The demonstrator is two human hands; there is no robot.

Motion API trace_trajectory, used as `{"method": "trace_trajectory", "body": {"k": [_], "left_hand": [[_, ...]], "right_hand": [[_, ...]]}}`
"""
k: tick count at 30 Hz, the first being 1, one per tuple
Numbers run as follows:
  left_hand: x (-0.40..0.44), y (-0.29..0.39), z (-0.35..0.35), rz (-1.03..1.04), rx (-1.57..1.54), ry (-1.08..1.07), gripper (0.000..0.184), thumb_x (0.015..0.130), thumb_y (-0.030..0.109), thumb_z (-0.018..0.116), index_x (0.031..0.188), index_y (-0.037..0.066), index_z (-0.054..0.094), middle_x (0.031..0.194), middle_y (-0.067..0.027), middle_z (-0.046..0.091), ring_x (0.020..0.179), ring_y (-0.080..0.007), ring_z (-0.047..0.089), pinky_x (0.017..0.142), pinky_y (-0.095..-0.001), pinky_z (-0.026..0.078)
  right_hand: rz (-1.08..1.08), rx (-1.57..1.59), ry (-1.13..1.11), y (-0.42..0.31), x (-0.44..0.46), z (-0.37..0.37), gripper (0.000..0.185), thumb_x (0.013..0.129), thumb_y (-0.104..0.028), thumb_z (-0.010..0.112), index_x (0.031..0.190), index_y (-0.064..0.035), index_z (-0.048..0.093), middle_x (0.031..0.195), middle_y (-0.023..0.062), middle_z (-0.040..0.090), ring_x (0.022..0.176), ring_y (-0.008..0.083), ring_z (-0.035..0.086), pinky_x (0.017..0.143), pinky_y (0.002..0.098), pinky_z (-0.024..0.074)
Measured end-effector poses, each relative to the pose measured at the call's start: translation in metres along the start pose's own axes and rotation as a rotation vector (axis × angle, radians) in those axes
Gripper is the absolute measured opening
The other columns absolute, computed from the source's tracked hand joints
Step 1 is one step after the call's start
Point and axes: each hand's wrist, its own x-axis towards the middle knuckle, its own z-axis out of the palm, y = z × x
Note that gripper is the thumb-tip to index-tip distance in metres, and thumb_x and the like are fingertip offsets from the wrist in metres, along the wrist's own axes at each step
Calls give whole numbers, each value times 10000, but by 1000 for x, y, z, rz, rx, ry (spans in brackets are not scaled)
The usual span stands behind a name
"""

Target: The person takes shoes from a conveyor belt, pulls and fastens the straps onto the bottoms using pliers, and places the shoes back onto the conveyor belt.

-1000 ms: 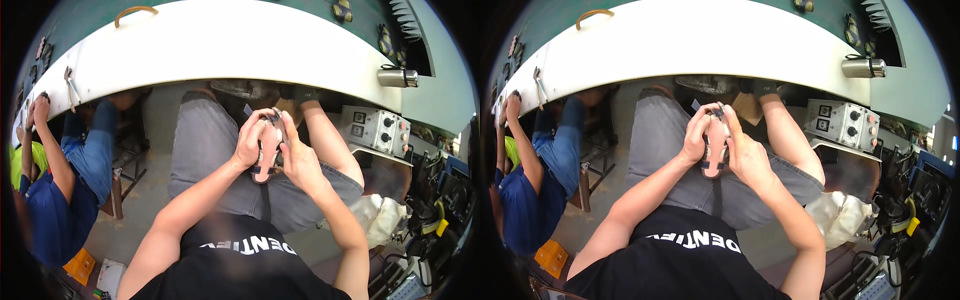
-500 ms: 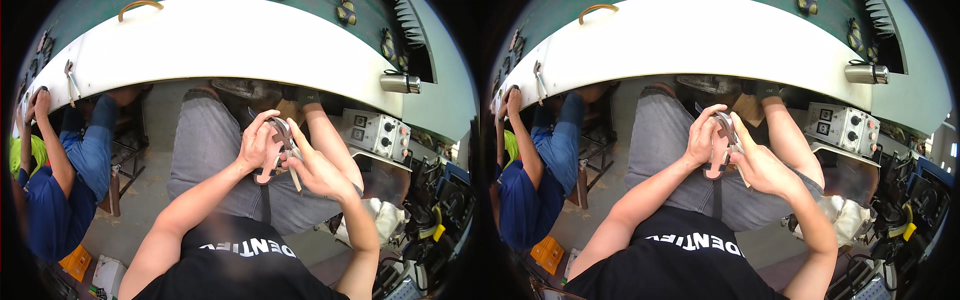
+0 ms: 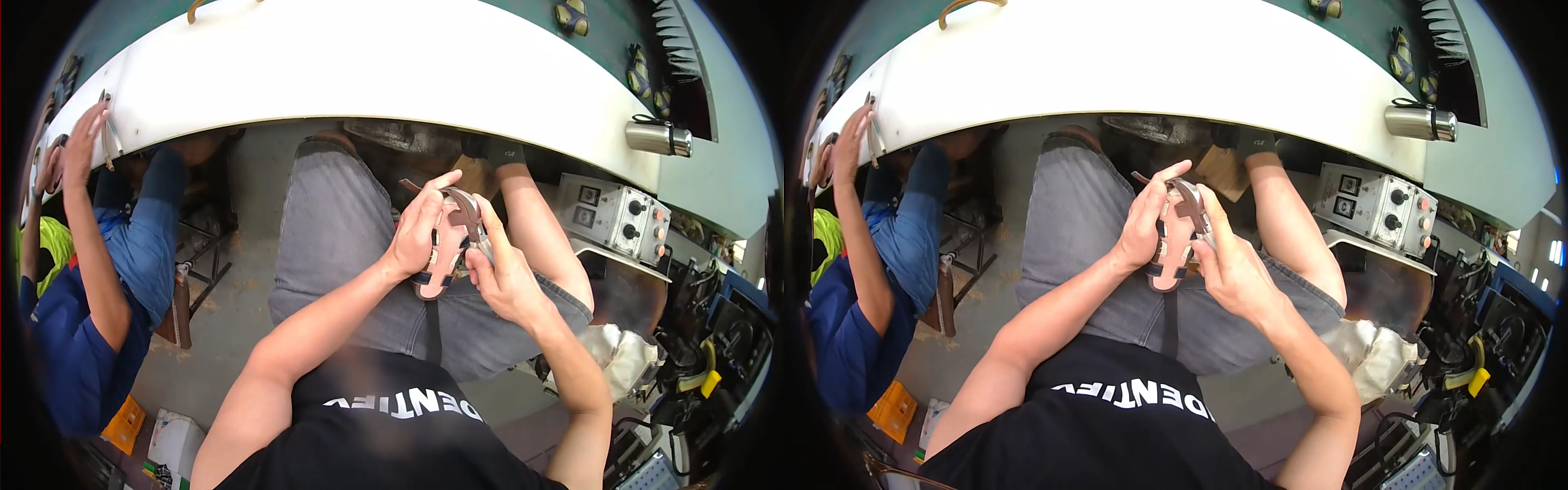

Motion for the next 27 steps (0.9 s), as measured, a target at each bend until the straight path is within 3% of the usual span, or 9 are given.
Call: {"method": "trace_trajectory", "body": {"k": [3,8,10,16,18,20,23,27], "left_hand": [[2,3,2,-36,150,74,463,1114,327,328,1271,-14,600,1008,-93,712,951,-159,643,883,-296,497],[3,-1,2,-28,153,103,434,1096,266,319,1214,-12,631,991,-77,715,906,-134,657,836,-278,513],[4,2,3,35,226,124,433,1094,263,324,1193,-13,643,983,-79,712,895,-136,653,826,-278,511],[4,4,3,3,201,78,436,1093,286,349,1179,-8,659,1004,-89,708,913,-157,643,853,-297,501],[5,6,2,-173,-106,39,439,1095,300,360,1168,-6,666,995,-76,703,907,-141,635,843,-292,503],[8,6,-1,-125,59,44,440,1097,313,372,1142,-10,668,958,-65,695,901,-134,629,840,-293,503],[11,2,-3,-168,35,86,420,1089,297,390,1097,-15,671,931,-60,685,891,-132,617,837,-292,494],[13,1,-2,-36,157,111,402,1079,266,386,1069,-15,673,910,-45,670,837,-121,606,797,-278,494]], "right_hand": [[-31,7,30,2,-1,4,704,1036,-48,493,1633,-120,127,786,75,618,638,176,590,639,335,516],[-69,-35,12,0,-5,-5,723,1015,-24,514,1630,-105,143,778,91,617,634,209,595,653,344,518],[6,-152,-108,-11,-7,-18,759,977,10,531,1618,-79,137,989,291,673,854,463,675,737,487,517],[-102,-451,-99,-19,-12,-25,765,948,-20,566,1615,-88,196,884,232,649,727,426,654,639,509,516],[-94,-499,-121,-26,-7,-26,762,946,-28,568,1614,-87,205,868,219,646,707,415,652,622,507,517],[-5,-543,-217,-31,-3,-27,817,936,-2,569,1625,-114,144,1023,263,679,774,442,662,681,519,511],[5,-503,-222,-29,0,-27,810,941,3,559,1622,-109,134,1075,276,678,804,461,663,693,542,502],[29,-432,-222,-34,-5,-29,813,949,16,543,1625,-109,109,1109,259,675,876,460,668,764,512,527]]}}
